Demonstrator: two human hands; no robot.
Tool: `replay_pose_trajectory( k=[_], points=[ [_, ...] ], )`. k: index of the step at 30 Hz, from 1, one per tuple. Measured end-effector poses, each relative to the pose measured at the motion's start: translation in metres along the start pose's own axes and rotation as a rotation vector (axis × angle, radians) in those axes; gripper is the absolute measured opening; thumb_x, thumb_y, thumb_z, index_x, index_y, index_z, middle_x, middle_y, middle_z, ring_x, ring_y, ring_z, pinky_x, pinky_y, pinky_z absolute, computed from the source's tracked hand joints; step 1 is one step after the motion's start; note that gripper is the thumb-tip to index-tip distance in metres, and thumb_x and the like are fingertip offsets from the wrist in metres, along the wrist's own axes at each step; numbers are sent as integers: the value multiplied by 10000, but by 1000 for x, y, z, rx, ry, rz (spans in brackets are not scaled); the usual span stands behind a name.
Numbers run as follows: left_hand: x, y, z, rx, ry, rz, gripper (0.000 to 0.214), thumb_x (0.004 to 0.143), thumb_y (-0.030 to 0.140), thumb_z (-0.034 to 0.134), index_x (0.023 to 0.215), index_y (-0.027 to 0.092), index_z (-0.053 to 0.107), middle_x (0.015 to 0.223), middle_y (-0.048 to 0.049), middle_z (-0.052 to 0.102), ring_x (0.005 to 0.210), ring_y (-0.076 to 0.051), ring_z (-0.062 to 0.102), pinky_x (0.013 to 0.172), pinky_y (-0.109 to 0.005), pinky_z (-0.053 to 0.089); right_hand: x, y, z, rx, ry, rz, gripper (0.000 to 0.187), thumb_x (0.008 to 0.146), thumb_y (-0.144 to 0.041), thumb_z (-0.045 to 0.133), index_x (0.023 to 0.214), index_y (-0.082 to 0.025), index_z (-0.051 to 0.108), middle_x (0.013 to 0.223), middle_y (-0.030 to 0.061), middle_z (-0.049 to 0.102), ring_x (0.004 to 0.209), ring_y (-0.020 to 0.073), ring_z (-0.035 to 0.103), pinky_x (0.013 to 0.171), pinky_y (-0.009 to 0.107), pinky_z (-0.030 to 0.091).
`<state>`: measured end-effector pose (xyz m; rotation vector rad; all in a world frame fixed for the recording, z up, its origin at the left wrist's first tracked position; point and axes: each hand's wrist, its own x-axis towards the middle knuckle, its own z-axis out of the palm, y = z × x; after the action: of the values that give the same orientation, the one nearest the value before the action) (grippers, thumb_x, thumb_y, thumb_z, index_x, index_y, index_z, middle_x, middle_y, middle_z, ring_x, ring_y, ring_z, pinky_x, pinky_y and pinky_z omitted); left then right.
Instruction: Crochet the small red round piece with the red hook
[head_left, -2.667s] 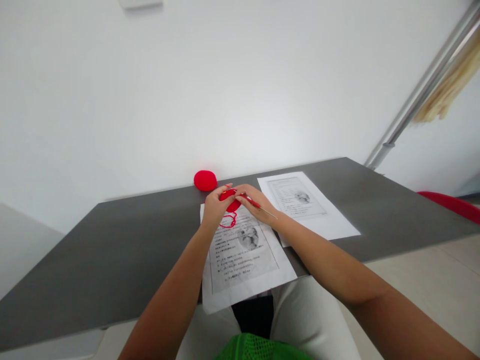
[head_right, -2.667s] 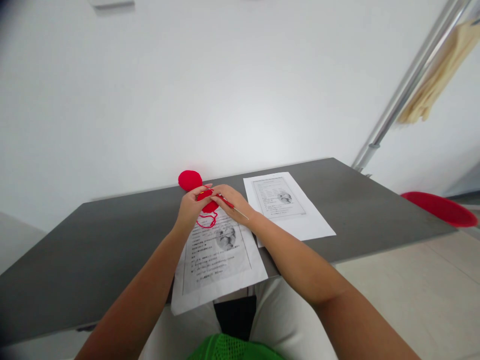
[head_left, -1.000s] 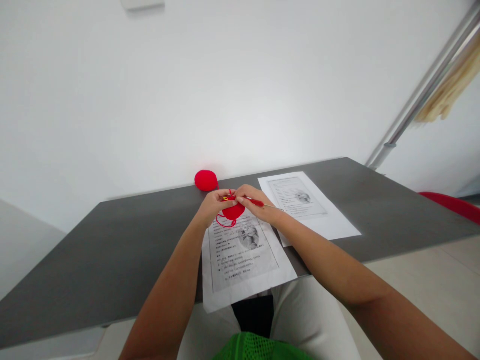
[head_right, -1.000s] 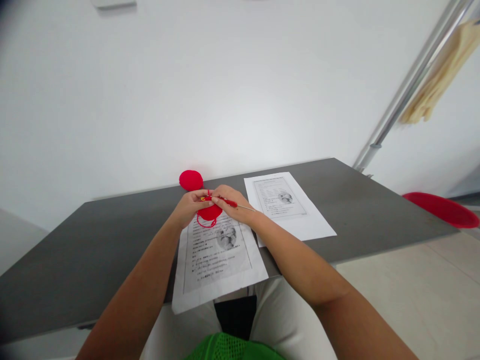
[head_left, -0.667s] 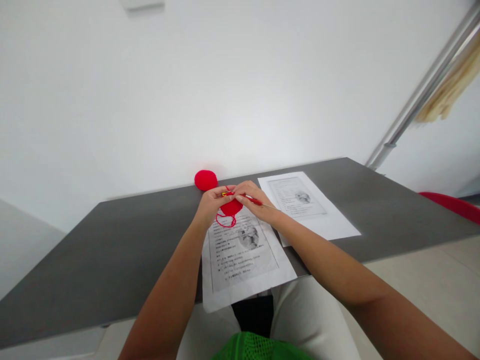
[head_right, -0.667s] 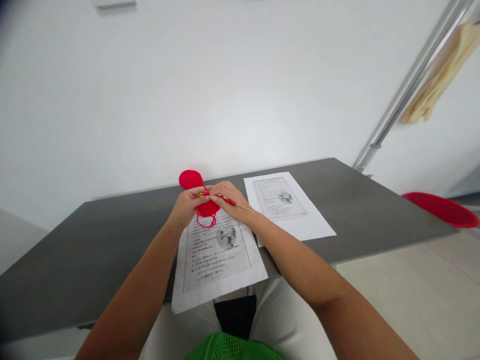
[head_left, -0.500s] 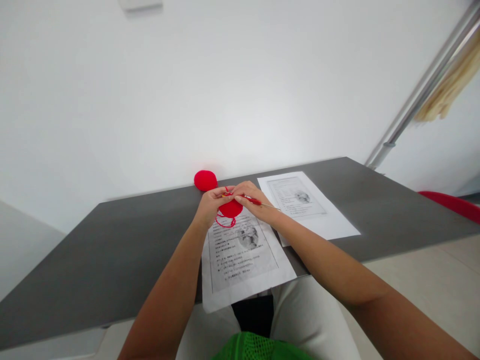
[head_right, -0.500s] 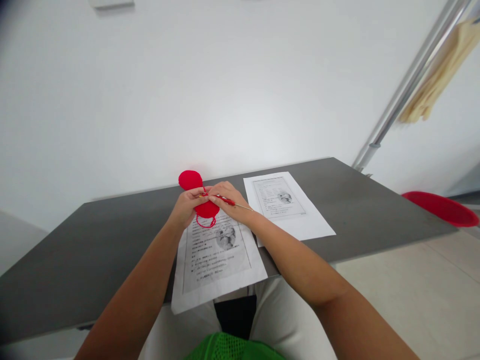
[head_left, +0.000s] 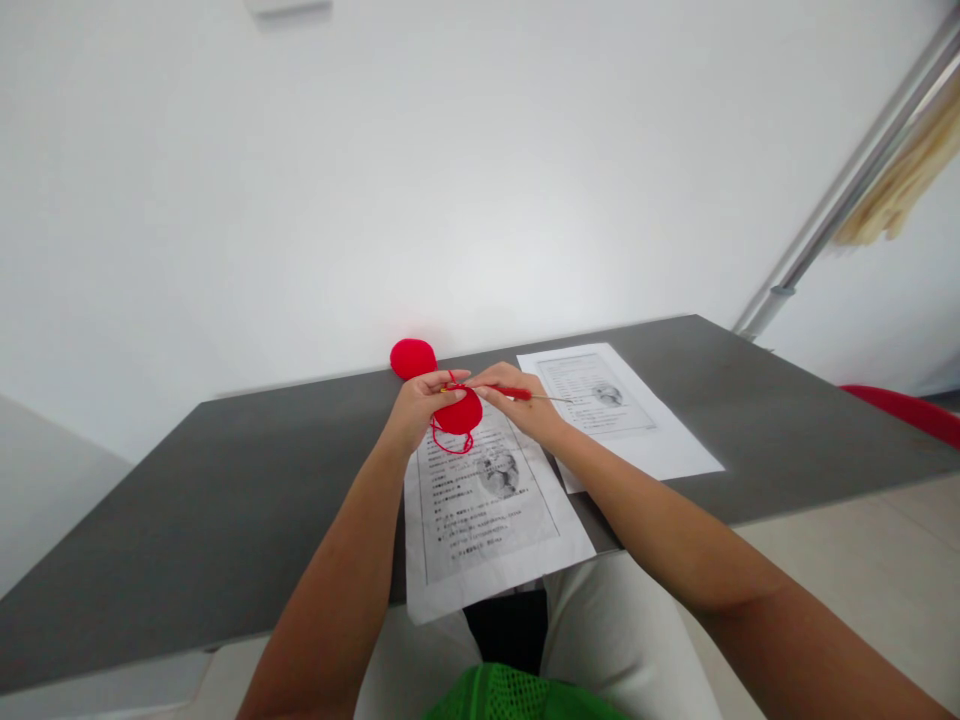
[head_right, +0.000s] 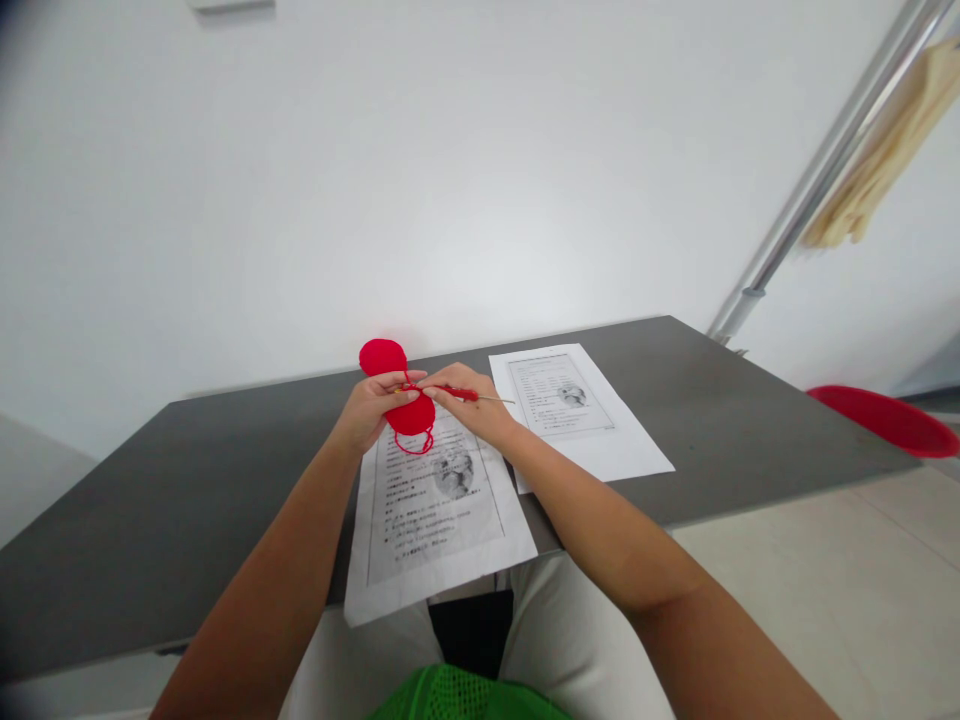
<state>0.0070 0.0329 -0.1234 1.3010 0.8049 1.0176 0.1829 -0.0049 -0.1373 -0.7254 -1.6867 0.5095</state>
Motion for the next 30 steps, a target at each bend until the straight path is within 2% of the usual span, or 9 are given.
replay_pose_trajectory(
  k=[4,11,14,19,26,30],
  points=[
    [0,-1,1,10,0,-17,458,536,253,821,964,126,720,798,-74,739,719,-177,656,740,-300,485,0,1,0,-3,-28,3,170,863,-337,599,928,-236,719,926,54,705,910,173,626,848,355,496],
    [-2,2,-3,7,-36,-35,421,543,225,817,945,138,725,798,-62,735,683,-148,633,693,-267,464,-1,3,1,-38,-24,-91,152,867,-294,599,937,-230,718,921,57,716,907,175,629,846,352,504],
    [-3,5,-6,11,-55,-48,407,540,217,815,930,139,728,774,-56,728,667,-143,621,668,-258,454,-2,2,1,-55,-27,-89,159,870,-300,594,951,-233,715,938,56,720,920,177,630,847,357,506],
    [-2,7,-14,26,-37,-50,387,523,207,817,896,142,736,702,-24,696,586,-110,574,601,-237,428,-2,-3,2,2,-18,-20,163,865,-321,596,924,-238,723,955,54,728,935,184,642,863,368,505],
    [-2,7,-25,0,-135,-135,363,533,210,803,881,133,734,708,-47,697,583,-124,585,571,-235,424,1,-10,6,206,7,243,210,830,-367,619,867,-194,732,856,46,725,823,161,664,760,307,531],
    [0,3,-30,-81,-201,-172,362,528,232,804,865,124,729,615,-30,654,503,-91,528,496,-204,373,3,-9,1,239,-71,234,194,819,-347,633,855,-186,734,868,49,728,853,163,666,786,305,528]
  ],
)
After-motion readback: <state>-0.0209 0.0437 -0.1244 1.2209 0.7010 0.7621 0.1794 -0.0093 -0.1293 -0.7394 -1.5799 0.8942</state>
